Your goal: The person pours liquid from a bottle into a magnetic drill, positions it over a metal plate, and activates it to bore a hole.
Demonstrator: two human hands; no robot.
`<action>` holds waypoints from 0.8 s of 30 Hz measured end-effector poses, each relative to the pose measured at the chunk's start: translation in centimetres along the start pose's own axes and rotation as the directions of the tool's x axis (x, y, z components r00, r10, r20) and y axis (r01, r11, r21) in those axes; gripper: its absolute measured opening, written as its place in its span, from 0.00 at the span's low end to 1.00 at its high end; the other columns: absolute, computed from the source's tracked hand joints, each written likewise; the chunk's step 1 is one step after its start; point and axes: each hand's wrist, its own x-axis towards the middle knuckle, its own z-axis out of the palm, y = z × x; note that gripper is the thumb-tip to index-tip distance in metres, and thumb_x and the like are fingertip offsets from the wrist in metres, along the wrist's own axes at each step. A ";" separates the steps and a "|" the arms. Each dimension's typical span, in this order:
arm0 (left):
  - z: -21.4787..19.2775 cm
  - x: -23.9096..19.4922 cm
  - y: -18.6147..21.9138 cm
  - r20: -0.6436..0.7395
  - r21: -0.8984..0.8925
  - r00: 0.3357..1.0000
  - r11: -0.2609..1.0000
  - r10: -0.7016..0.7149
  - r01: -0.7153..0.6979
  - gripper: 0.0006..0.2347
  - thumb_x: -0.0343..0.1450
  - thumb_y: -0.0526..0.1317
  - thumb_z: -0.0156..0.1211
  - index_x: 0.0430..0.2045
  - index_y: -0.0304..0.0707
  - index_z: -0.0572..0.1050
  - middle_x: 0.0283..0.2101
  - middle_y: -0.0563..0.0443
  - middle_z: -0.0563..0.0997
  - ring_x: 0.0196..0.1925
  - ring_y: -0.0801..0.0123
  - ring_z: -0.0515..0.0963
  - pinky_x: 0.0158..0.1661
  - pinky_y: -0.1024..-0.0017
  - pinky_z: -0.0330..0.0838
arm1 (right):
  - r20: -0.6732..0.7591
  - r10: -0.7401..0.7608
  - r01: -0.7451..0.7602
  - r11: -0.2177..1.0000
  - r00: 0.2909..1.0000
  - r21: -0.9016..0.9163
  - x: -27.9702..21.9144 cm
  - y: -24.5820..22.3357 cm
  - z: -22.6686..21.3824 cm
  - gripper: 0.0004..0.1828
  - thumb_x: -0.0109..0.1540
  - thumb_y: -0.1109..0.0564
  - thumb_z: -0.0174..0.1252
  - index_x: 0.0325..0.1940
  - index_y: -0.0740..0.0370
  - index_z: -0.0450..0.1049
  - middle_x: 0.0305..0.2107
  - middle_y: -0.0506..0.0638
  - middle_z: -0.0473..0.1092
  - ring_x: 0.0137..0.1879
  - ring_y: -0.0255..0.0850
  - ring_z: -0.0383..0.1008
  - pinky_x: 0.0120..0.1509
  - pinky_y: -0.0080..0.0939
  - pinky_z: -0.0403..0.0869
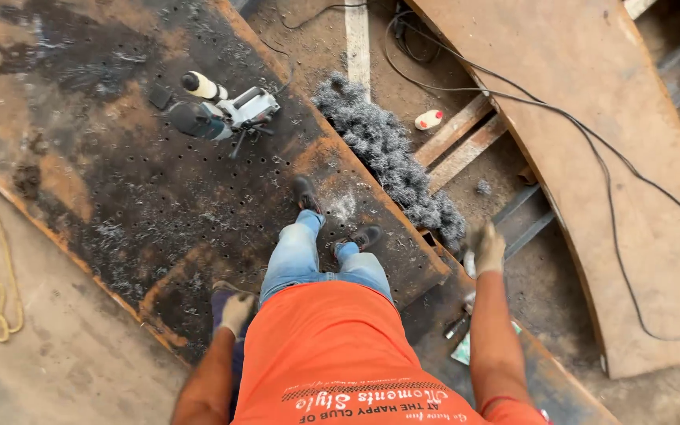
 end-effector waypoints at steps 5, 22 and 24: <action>0.2 -0.3 0.6 0.368 -0.167 0.920 0.964 -0.135 0.208 0.19 0.69 0.44 0.61 0.49 0.29 0.78 0.51 0.36 0.82 0.53 0.51 0.81 0.53 0.61 0.74 | 0.025 -0.119 0.120 0.925 0.993 -0.360 -4.3 -10.8 13.9 0.19 0.69 0.49 0.57 0.55 0.67 0.72 0.36 0.55 0.76 0.37 0.40 0.78 0.42 0.40 0.78; -12.1 11.9 15.1 0.163 -0.523 0.957 0.802 -0.239 0.289 0.17 0.76 0.46 0.57 0.51 0.30 0.77 0.42 0.45 0.84 0.39 0.69 0.82 0.40 0.72 0.75 | 0.566 0.163 0.589 -0.219 0.808 -0.778 8.0 14.8 8.0 0.16 0.65 0.48 0.59 0.54 0.55 0.79 0.44 0.56 0.80 0.48 0.45 0.80 0.52 0.42 0.78; -9.0 9.6 10.8 0.106 -0.323 0.962 0.906 -0.253 0.274 0.20 0.77 0.50 0.58 0.50 0.27 0.78 0.42 0.43 0.84 0.38 0.70 0.81 0.39 0.72 0.73 | 0.806 0.261 0.787 -0.505 0.532 -0.356 11.3 14.3 9.6 0.14 0.64 0.53 0.57 0.54 0.49 0.76 0.46 0.55 0.79 0.51 0.47 0.80 0.53 0.44 0.80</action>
